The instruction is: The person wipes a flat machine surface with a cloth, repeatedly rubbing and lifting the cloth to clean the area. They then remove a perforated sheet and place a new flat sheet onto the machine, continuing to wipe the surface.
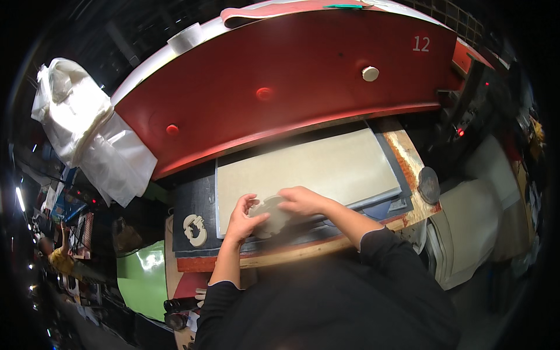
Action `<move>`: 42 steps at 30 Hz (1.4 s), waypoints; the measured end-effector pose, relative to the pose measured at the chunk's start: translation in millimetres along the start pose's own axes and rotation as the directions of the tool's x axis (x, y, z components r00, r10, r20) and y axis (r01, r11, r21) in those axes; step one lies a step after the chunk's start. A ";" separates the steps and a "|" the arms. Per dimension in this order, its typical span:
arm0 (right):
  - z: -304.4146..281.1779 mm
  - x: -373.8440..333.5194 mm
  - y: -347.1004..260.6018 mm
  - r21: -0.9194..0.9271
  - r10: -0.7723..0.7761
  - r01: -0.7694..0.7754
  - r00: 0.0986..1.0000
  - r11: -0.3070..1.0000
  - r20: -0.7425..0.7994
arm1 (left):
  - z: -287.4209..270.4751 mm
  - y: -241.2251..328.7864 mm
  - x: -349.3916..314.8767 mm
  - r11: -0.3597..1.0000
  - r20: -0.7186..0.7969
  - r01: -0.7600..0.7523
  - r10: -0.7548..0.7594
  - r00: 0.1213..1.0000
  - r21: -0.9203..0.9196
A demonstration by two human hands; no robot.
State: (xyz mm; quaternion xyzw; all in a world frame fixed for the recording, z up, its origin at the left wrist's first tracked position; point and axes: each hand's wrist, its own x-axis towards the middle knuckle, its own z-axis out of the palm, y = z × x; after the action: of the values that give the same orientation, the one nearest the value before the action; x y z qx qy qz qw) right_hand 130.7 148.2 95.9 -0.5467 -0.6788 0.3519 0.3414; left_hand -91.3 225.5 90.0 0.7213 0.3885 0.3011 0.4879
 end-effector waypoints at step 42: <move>28.3 -35.0 -15.4 -0.261 -0.010 -0.073 0.952 0.963 -0.305 | 46.2 -10.6 -23.7 0.979 -0.014 0.066 -0.064 0.998 0.195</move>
State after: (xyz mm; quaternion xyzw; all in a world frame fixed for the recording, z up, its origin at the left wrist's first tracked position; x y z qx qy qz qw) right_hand 104.9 108.5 91.5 -0.6461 -0.6510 0.1739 0.3584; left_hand -68.8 185.9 63.0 0.7514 0.4414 0.2482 0.4231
